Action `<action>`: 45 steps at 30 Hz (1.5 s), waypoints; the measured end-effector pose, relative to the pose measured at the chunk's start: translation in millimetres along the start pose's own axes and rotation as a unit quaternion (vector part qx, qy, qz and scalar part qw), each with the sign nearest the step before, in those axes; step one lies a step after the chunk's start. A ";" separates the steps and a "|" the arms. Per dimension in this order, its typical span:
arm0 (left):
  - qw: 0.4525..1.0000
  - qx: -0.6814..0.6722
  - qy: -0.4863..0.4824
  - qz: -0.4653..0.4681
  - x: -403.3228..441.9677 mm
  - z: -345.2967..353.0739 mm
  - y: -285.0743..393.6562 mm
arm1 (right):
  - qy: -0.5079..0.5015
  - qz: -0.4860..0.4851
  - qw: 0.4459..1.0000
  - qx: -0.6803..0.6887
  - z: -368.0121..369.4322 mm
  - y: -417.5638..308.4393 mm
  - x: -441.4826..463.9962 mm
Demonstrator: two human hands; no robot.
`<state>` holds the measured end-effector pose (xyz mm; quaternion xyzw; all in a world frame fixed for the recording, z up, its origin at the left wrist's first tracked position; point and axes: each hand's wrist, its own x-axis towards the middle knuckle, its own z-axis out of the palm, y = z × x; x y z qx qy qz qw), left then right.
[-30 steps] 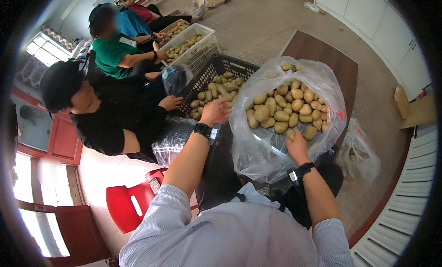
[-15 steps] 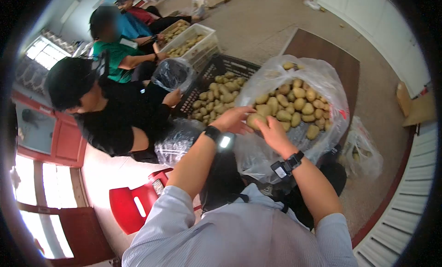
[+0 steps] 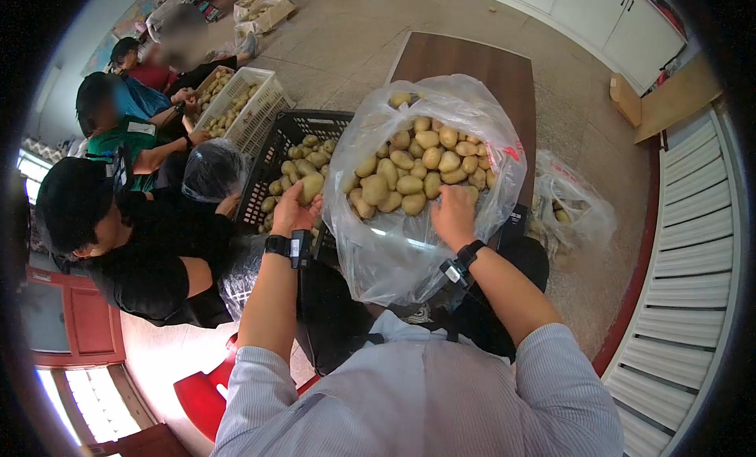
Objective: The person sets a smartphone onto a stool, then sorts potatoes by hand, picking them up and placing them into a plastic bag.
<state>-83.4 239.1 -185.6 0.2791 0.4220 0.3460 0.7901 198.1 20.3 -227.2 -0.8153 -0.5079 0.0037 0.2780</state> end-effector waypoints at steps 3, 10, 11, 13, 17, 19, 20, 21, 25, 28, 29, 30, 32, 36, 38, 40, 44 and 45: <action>0.998 -0.026 0.064 -0.004 15.0 -23.5 2.9 | 0.002 0.082 0.994 -0.074 -4.6 17.6 1.3; 0.986 -0.052 0.161 -0.008 19.1 -33.2 5.3 | -0.043 0.104 0.987 -0.114 3.5 30.2 -4.0; 0.986 -0.052 0.159 -0.010 18.7 -35.8 4.8 | -0.043 0.099 0.988 -0.112 4.7 32.0 -5.5; 0.983 -0.067 0.164 0.041 34.3 -51.2 -11.1 | -0.049 0.060 0.991 -0.107 10.3 36.0 -10.8; 0.967 -0.068 0.237 0.065 38.0 -62.0 -11.2 | -0.123 -0.026 0.988 -0.084 13.1 38.4 -20.2; 0.962 -0.083 0.256 0.045 37.2 -57.9 -10.0 | -0.156 -0.004 0.986 -0.065 3.7 22.7 -19.0; 0.961 -0.089 0.261 0.036 36.2 -57.9 -8.0 | -0.182 0.030 0.981 -0.053 -1.3 19.4 -17.2; 0.960 -0.095 0.261 0.028 35.2 -56.7 -5.8 | -0.179 0.028 0.982 -0.055 9.8 27.1 -16.8; 0.967 -0.106 0.230 0.015 26.1 -41.3 -2.1 | -0.162 0.175 0.942 0.236 25.2 33.7 -8.4; 0.986 -0.070 0.150 0.008 9.8 -25.0 1.4 | -0.210 0.350 0.744 0.529 11.8 16.1 -1.1; 0.995 -0.028 0.094 0.007 1.2 -16.9 4.5 | -0.211 0.385 0.647 0.623 9.3 11.4 0.5; 0.997 -0.003 0.081 -0.002 -7.7 -6.1 6.9 | -0.220 0.393 0.611 0.651 6.5 6.5 4.4; 0.997 0.049 0.044 -0.034 -14.6 1.7 12.1 | -0.250 0.361 0.552 0.709 -0.3 -6.8 6.7; 0.983 0.151 -0.072 -0.077 -12.7 12.2 6.3 | -0.277 0.280 0.561 0.728 20.9 -26.3 8.6; 0.972 0.182 -0.111 -0.094 -19.0 21.6 7.1 | -0.291 0.282 0.615 0.677 8.7 -60.6 14.6; 0.960 0.227 -0.118 -0.112 -27.5 34.5 9.4 | -0.288 0.281 0.640 0.654 -10.8 -94.1 21.4; 0.946 0.247 -0.132 -0.163 -33.2 52.5 4.4 | -0.277 0.219 0.728 0.588 -11.8 -125.2 25.1; 0.945 0.249 -0.133 -0.163 -33.3 53.4 2.0 | -0.258 0.202 0.753 0.570 -9.8 -130.7 25.3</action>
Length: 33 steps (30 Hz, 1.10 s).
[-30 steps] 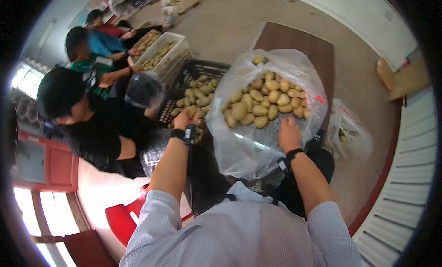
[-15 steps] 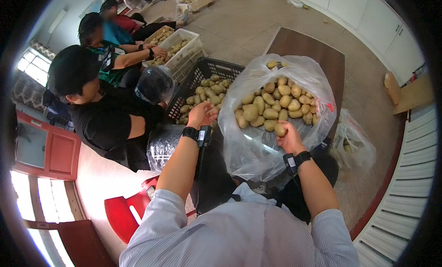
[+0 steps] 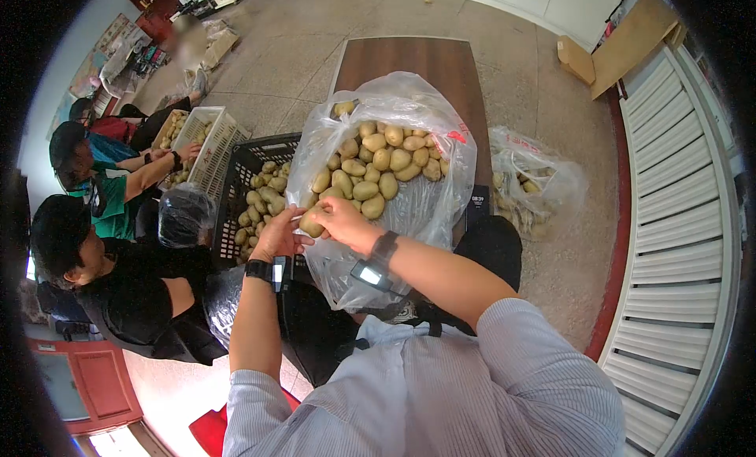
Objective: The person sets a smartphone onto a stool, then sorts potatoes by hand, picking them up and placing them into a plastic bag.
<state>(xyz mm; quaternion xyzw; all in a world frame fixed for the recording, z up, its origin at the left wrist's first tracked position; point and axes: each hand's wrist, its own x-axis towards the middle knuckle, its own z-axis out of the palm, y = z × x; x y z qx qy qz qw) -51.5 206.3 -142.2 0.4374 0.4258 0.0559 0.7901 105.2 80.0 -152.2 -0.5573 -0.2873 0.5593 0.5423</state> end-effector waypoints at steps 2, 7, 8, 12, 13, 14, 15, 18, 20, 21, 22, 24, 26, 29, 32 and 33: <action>0.999 0.029 -0.030 -0.010 3.1 4.3 -0.4 | 0.027 -0.010 0.999 0.014 5.1 3.5 8.3; 0.995 0.063 -0.069 -0.019 2.5 6.1 1.8 | 0.026 -0.096 0.994 0.041 -1.1 19.8 14.8; 0.996 0.051 -0.069 -0.004 3.6 2.9 -0.1 | 0.027 -0.096 0.994 0.041 -8.1 21.6 14.3; 0.999 -0.031 -0.008 0.040 0.5 -3.3 0.6 | 0.247 -0.129 0.917 -0.285 -66.3 34.6 6.9; 0.997 -0.041 0.014 0.064 -0.3 -5.6 0.6 | 0.292 -0.142 0.873 -0.365 -87.6 44.5 9.7; 0.997 -0.042 0.013 0.063 1.8 -12.2 -0.5 | 0.333 -0.154 0.820 -0.440 -107.4 52.4 9.4; 0.993 -0.086 0.049 0.070 6.3 -21.1 -2.3 | 0.357 -0.124 0.802 -0.462 -122.4 53.6 1.7; 0.979 -0.146 0.113 0.084 13.6 -40.9 -6.9 | 0.399 -0.038 0.764 -0.505 -147.5 53.9 -15.2; 0.967 -0.199 0.125 0.100 16.9 -51.7 -10.2 | 0.415 0.015 0.744 -0.524 -152.7 53.3 -19.8; 0.966 -0.199 0.128 0.102 20.4 -56.5 -12.6 | 0.420 0.019 0.741 -0.524 -152.3 54.0 -20.5; 0.961 -0.210 0.151 0.095 24.0 -61.5 -14.8 | 0.424 0.023 0.738 -0.524 -151.9 54.5 -21.0; 0.955 -0.219 0.177 0.087 27.2 -69.2 -18.9 | 0.406 0.064 0.739 -0.534 -156.9 60.8 -18.2; 0.943 -0.238 0.218 0.084 31.8 -74.2 -22.5 | 0.389 0.103 0.736 -0.544 -155.3 61.0 -18.0; 0.932 -0.277 0.227 0.058 32.6 -85.1 -22.7 | 0.376 0.115 0.736 -0.551 -150.9 51.9 -27.3; 0.910 -0.313 0.266 0.046 29.7 -85.3 -25.4 | 0.348 0.123 0.737 -0.567 -148.0 53.1 -29.2; 0.892 -0.339 0.294 0.061 25.6 -77.3 -22.1 | 0.340 0.101 0.728 -0.586 -151.8 62.0 -28.2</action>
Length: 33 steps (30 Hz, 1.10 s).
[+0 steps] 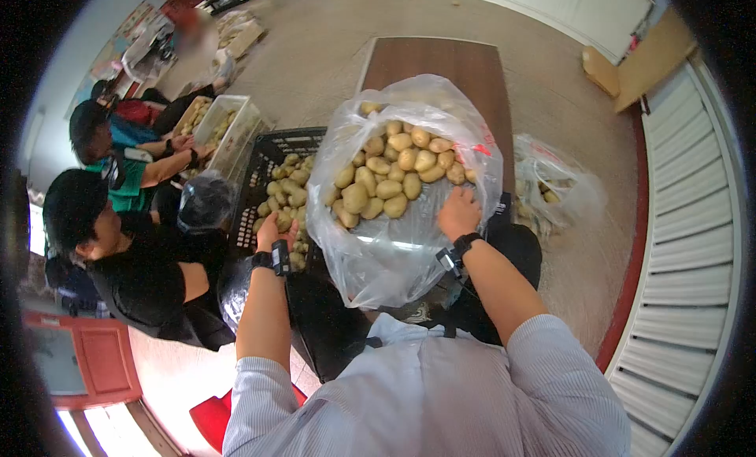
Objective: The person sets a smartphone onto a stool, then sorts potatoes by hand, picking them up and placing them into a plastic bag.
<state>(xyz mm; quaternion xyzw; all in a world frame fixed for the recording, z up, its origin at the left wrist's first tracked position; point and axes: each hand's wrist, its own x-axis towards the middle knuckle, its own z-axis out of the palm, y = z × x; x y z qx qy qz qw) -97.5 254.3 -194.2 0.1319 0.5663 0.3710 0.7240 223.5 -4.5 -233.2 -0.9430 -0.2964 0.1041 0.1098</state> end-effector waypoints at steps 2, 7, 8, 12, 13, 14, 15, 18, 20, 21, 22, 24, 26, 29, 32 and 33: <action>0.984 0.156 0.010 0.081 4.8 -7.3 0.1 | 0.006 -0.039 0.999 -0.012 12.5 5.9 3.2; 0.998 0.022 0.038 0.055 -10.4 -5.6 2.2 | -0.006 -0.119 0.992 -0.041 18.7 7.0 -5.2; 0.998 0.022 0.027 0.061 2.0 -13.6 1.1 | -0.025 -0.120 0.991 -0.046 12.2 1.8 -10.7; 0.996 -0.019 0.058 0.070 10.4 -16.0 -4.4 | -0.025 -0.165 0.985 -0.035 20.4 1.3 -15.8; 0.995 -0.032 0.055 0.072 16.8 -18.3 -6.6 | -0.024 -0.173 0.984 -0.028 20.8 -0.3 -15.5; 0.995 -0.046 0.049 0.074 29.5 -22.5 -10.1 | -0.038 -0.183 0.982 -0.002 20.2 -0.9 -14.0; 0.994 -0.062 0.044 0.077 42.1 -26.1 -13.0 | -0.051 -0.193 0.980 0.024 21.9 0.3 -12.2; 0.998 -0.024 -0.009 0.057 43.4 -28.4 -9.1 | -0.046 -0.191 0.978 0.064 19.2 -7.2 -12.8; 0.997 0.029 0.005 0.070 22.8 -15.4 -6.9 | -0.053 -0.193 0.976 0.084 20.3 -10.9 -13.0; 0.993 0.085 0.017 0.085 16.7 -11.2 -7.0 | -0.066 -0.194 0.969 0.137 22.8 -8.7 -9.6; 0.991 0.098 -0.004 0.094 10.0 -8.1 -7.7 | -0.080 -0.194 0.959 0.191 27.7 -9.4 -7.1; 0.986 0.139 -0.015 0.086 -12.9 2.7 -3.5 | -0.092 -0.188 0.957 0.201 17.5 -20.3 -10.6; 0.986 0.132 -0.052 0.091 -22.6 11.4 -5.1 | -0.094 -0.178 0.957 0.210 10.3 -31.2 -9.8; 0.978 0.147 -0.116 0.094 -30.0 19.7 -11.0 | -0.135 -0.178 0.931 0.290 0.1 -50.3 -10.1; 0.949 0.214 -0.224 0.056 -44.1 28.4 -10.7 | -0.236 -0.156 0.870 0.403 -22.1 -83.0 -23.4; 0.948 0.216 -0.227 0.056 -50.2 32.2 -10.4 | -0.233 -0.154 0.871 0.404 -16.3 -89.2 -23.9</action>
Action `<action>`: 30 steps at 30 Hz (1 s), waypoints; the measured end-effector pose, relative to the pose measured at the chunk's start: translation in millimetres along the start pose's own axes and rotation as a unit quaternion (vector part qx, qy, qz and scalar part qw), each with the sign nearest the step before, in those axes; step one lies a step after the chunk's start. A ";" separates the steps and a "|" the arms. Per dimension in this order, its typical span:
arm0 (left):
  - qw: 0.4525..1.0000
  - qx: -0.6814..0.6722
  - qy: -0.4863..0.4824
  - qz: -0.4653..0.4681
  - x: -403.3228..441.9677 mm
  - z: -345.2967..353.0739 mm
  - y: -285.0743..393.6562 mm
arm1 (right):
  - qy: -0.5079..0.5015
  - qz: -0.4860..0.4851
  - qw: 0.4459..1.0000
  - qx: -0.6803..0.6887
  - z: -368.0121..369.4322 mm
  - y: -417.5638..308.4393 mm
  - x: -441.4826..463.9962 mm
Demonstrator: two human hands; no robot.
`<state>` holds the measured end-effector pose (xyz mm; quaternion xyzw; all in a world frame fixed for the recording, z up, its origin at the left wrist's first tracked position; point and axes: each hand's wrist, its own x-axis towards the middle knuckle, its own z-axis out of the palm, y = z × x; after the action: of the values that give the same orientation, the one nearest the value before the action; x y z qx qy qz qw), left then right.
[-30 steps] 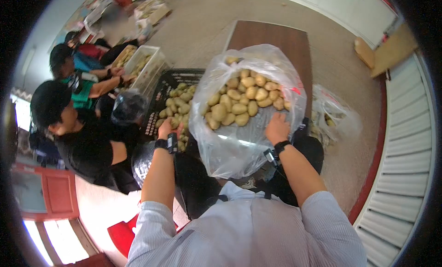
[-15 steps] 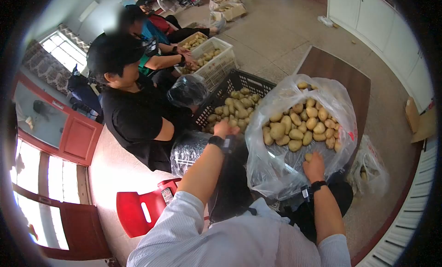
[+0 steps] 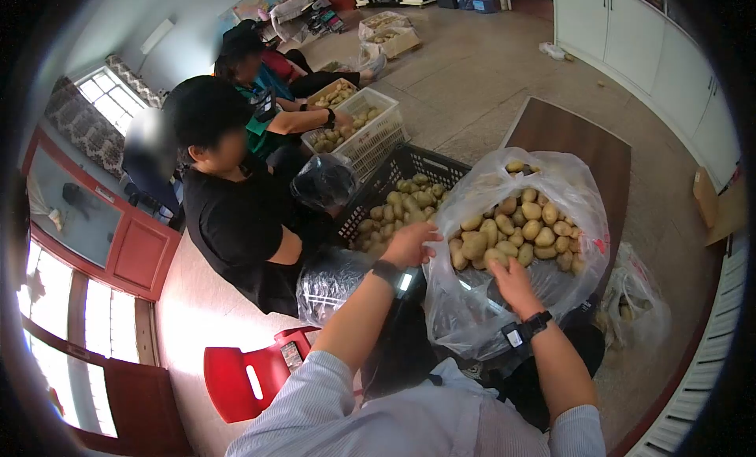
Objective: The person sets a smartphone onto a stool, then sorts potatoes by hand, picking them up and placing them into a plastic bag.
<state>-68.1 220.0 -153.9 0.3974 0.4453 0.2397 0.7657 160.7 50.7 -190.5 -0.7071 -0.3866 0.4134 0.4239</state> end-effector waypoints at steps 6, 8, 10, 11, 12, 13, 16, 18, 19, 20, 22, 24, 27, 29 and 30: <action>0.986 0.069 -0.128 -0.086 -13.2 20.7 5.6 | -0.096 -0.061 0.991 0.073 33.6 -43.9 3.2; 0.980 0.061 -0.166 -0.092 -9.4 19.1 1.5 | -0.115 -0.027 0.988 0.099 39.6 -52.3 1.9; 0.975 0.083 -0.191 -0.073 -13.1 18.6 1.9 | -0.109 -0.089 0.979 0.148 45.9 -46.1 5.0; 0.977 0.085 -0.181 -0.073 -9.6 14.1 0.2 | -0.099 -0.078 0.981 0.144 46.4 -46.6 4.6; 0.972 0.106 -0.201 -0.064 -1.9 8.3 -1.6 | -0.089 -0.097 0.984 0.118 44.3 -47.3 4.6; 0.974 0.091 -0.204 -0.050 10.5 -0.7 -11.1 | -0.081 -0.111 0.987 0.089 36.6 -40.7 3.5; 0.990 -0.011 -0.137 -0.044 -0.5 -0.5 -1.3 | 0.015 -0.193 0.981 -0.003 27.6 2.7 14.5; 0.992 -0.071 -0.095 -0.034 4.8 -9.4 -5.1 | 0.051 -0.140 0.986 -0.069 6.6 15.1 15.1; 0.992 -0.074 -0.094 -0.038 5.3 -16.7 -7.2 | 0.093 -0.092 0.982 -0.134 -3.0 21.2 15.6; 0.994 -0.100 -0.046 -0.021 9.5 -23.7 -9.7 | 0.097 -0.086 0.982 -0.138 -9.5 28.6 18.0; 0.989 -0.146 0.005 0.007 34.8 -43.1 -27.1 | 0.213 -0.120 0.934 -0.259 -36.4 50.7 17.9; 0.989 -0.142 0.048 -0.008 36.5 -52.0 -24.7 | 0.232 -0.058 0.931 -0.276 -58.5 56.9 15.7; 0.979 -0.173 0.112 -0.003 38.4 -57.4 -24.9 | 0.310 -0.049 0.892 -0.326 -80.5 70.5 19.3; 0.976 -0.183 0.121 -0.008 39.8 -59.9 -22.4 | 0.332 -0.025 0.882 -0.332 -86.3 68.1 21.1; 0.976 -0.177 0.128 -0.008 41.8 -60.5 -22.7 | 0.348 -0.007 0.874 -0.338 -88.9 67.0 23.0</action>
<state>-100.2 261.1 -210.5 0.2183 0.4935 0.3574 0.7622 263.2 23.5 -231.4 -0.9025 -0.3351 -0.0186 0.2698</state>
